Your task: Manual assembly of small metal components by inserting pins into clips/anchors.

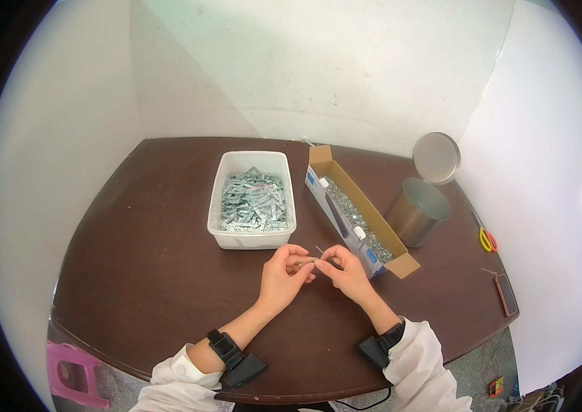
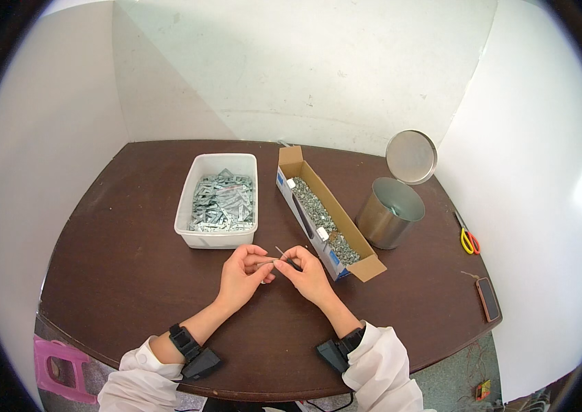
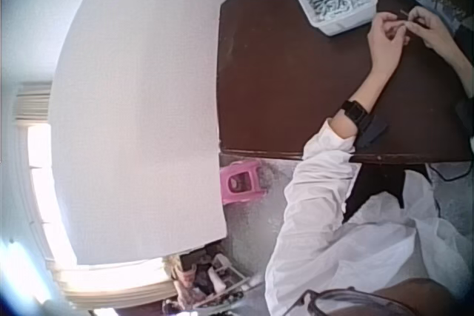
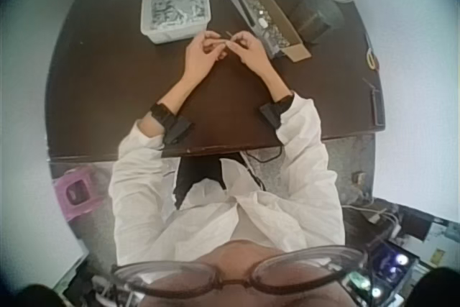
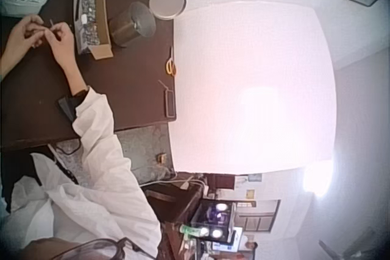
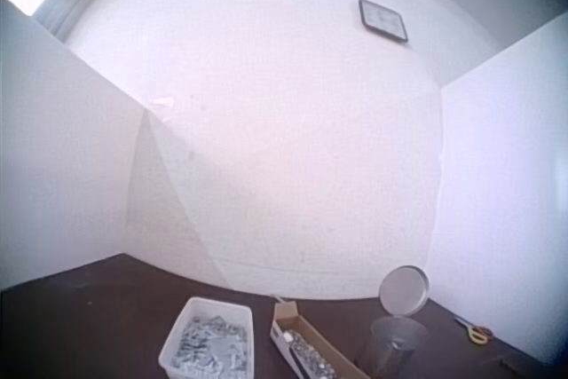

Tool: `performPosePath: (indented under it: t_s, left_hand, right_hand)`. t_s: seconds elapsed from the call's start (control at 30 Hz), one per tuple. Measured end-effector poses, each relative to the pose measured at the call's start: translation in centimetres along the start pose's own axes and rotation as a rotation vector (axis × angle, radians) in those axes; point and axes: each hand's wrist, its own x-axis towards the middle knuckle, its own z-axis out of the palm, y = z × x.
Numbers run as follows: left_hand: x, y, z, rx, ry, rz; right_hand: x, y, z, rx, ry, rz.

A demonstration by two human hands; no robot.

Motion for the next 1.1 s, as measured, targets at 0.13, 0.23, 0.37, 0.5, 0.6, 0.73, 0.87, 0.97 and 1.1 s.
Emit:
performPosePath:
  t_s: [0.13, 0.23, 0.37, 0.5, 0.6, 0.73, 0.87, 0.97, 1.1]
  left_hand:
    - [0.3, -0.7, -0.4, -0.102, 0.044, -0.032]
    - [0.6, -0.8, -0.8, -0.144, 0.098, -0.072]
    - [0.6, -0.9, -0.9, -0.197, 0.134, -0.089]
    - [0.5, -0.6, -0.7, -0.178, 0.124, -0.081]
    - [0.5, -0.6, -0.6, -0.155, 0.121, -0.056]
    - [0.5, -0.5, -0.7, -0.152, 0.127, -0.047]
    - [0.4, -0.4, -0.6, -0.105, 0.127, -0.018]
    - [0.2, 0.2, -0.4, -0.033, 0.136, 0.006]
    - [0.1, 0.4, -0.4, 0.052, 0.133, 0.032]
  right_hand:
    - [0.3, 0.9, 0.3, 0.046, 0.07, -0.067]
    - [0.0, 1.3, 0.2, -0.06, 0.085, -0.128]
    - [-0.6, 0.6, 0.6, -0.29, 0.134, -0.42]
    - [-1.0, -0.1, 0.8, -0.334, 0.159, -0.388]
    - [-1.0, -0.2, 0.7, -0.354, 0.206, -0.401]
    - [-1.0, -0.1, 0.9, -0.331, 0.237, -0.409]
    - [-1.1, -0.3, 0.8, -0.39, 0.3, -0.46]
    - [-1.1, -0.5, 0.7, -0.447, 0.356, -0.565]
    - [-1.1, -0.5, 0.8, -0.445, 0.352, -0.584]
